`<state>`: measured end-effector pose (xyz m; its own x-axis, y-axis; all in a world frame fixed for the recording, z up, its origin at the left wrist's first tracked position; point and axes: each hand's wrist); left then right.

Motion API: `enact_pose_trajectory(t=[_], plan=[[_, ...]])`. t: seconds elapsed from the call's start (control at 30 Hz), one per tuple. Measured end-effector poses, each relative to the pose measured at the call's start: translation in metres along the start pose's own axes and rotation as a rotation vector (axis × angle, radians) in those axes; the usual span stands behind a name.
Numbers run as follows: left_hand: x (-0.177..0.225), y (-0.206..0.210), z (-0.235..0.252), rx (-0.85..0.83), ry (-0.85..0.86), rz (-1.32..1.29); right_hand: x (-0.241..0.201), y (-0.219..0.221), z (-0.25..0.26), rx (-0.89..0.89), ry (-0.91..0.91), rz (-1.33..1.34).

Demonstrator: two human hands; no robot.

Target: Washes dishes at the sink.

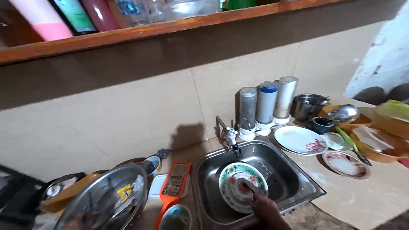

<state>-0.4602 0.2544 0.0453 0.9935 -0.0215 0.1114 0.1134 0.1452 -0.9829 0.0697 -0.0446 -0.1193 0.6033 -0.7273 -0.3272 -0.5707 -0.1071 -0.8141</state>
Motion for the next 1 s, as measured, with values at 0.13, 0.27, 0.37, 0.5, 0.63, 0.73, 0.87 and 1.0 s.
enact_pose_trajectory(t=[0.13, 0.27, 0.37, 0.5, 0.63, 0.73, 0.87, 1.0], plan=[[0.031, -0.027, -0.017, 0.187, 0.215, -0.16, 0.004, 0.005, 0.009, -0.038, -0.089, -0.065], [0.103, -0.057, -0.053, 0.238, 0.485, -0.277, 0.006, 0.007, 0.019, -0.082, -0.177, -0.054], [0.158, -0.047, -0.076, 0.242, 0.75, -0.374, 0.006, 0.012, 0.035, -0.041, -0.232, 0.075], [0.236, -0.004, -0.105, -0.027, 0.925, -0.55, -0.002, 0.017, 0.066, 0.006, -0.306, 0.381], [0.32, 0.048, -0.142, -0.662, 0.633, -0.465, -0.014, 0.014, 0.058, -0.147, -0.156, 0.934], [0.365, 0.106, -0.166, -0.841, 0.534, -0.568, -0.023, -0.001, 0.036, -0.343, -0.043, 1.307], [0.391, 0.154, -0.201, -1.034, 0.312, -0.895, -0.022, -0.005, 0.042, -0.367, 0.087, 1.604], [0.379, 0.132, -0.224, -1.054, 0.356, -1.033, -0.015, 0.003, 0.06, -0.316, 0.315, 1.862]])
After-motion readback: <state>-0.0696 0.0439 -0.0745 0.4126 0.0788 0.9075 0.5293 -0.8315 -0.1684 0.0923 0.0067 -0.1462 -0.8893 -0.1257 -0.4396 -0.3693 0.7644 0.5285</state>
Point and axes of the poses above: each hand's wrist, its own z-axis towards the middle knuckle, its own y-axis out of the palm, x = y × z, and after that the axes turned 3 degrees about x, right-handed
